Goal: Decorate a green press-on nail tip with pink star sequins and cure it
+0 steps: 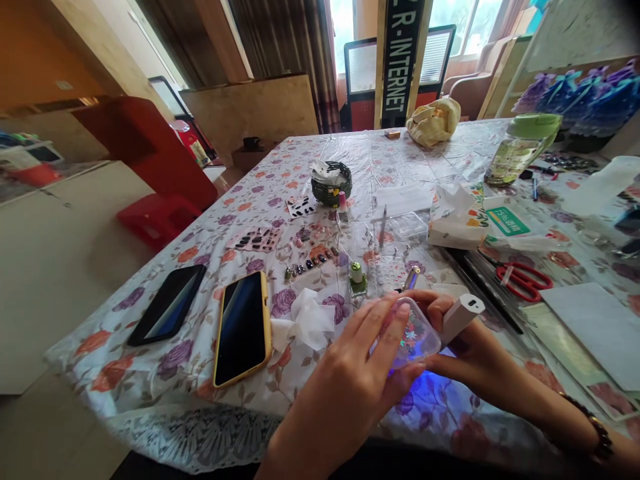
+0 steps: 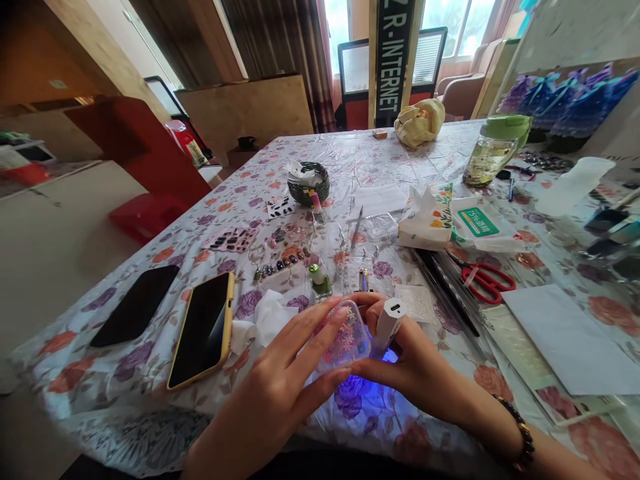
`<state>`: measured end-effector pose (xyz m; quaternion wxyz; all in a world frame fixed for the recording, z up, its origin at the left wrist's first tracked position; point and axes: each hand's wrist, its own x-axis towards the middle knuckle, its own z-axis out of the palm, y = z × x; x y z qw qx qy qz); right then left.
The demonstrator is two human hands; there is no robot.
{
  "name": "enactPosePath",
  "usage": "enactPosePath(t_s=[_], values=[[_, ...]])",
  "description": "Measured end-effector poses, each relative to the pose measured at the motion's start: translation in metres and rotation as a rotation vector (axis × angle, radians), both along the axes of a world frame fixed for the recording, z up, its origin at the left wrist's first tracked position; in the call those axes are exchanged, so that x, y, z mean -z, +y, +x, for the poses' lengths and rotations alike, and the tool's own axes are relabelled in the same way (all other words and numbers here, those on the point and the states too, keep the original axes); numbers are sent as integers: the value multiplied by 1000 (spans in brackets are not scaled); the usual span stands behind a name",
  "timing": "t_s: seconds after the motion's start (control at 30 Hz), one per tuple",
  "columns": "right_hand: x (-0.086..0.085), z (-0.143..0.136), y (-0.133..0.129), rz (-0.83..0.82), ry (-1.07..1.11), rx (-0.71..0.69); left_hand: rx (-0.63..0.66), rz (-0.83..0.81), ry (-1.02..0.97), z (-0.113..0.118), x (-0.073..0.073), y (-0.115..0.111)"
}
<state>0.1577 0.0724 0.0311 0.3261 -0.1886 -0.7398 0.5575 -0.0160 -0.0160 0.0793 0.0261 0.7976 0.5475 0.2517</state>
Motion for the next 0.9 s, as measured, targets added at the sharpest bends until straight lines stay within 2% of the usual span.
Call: enactPosePath(t_s=[0.27,0.47,0.73,0.9], values=[[-5,2,-1,12,-9,-3,7,186,84,4,3,4],[-1,2,-2,44,16,15,45,265,126,3,3,7],[-1,-1,-3,39,-9,-1,156,259,165,-4,-10,12],[-5,-1,-4,-11,9,-18,120,255,93,-3,-6,9]])
